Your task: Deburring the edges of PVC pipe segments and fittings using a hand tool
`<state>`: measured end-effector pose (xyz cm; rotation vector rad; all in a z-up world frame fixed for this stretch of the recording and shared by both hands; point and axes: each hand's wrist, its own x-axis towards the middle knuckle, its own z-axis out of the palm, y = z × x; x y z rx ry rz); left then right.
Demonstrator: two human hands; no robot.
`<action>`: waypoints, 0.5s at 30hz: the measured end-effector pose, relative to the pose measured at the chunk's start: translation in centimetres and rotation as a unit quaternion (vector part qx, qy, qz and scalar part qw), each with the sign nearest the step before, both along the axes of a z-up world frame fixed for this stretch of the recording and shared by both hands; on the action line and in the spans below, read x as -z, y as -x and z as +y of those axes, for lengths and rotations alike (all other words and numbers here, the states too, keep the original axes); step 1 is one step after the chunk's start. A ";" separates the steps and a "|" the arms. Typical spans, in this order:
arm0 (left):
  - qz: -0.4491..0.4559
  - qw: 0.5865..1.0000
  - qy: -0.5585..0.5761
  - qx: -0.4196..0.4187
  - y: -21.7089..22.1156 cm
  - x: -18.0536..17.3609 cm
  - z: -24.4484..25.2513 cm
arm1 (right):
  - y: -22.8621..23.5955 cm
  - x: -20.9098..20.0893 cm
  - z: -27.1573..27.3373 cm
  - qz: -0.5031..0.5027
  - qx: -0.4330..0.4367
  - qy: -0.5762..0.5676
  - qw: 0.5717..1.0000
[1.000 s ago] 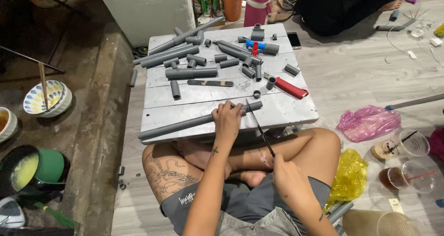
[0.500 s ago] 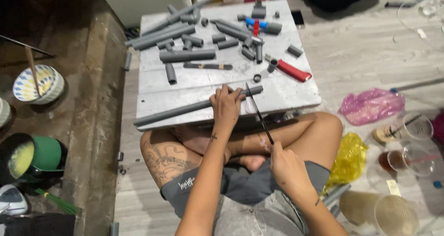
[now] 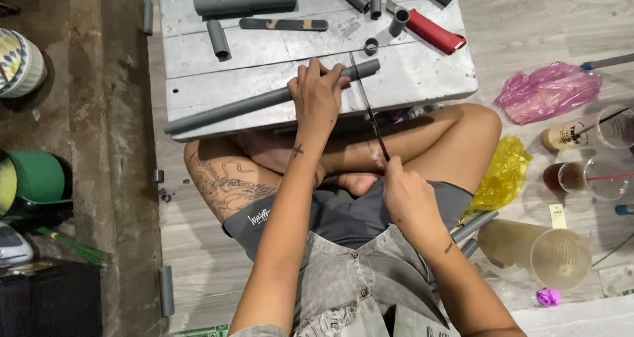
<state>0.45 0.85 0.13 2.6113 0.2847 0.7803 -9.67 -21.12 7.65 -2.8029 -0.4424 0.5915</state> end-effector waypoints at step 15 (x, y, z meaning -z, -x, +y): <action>0.016 0.999 0.007 0.027 0.4 -0.4 -0.2 | -5.6 6.2 2.3 -0.172 -0.078 -0.091 0.978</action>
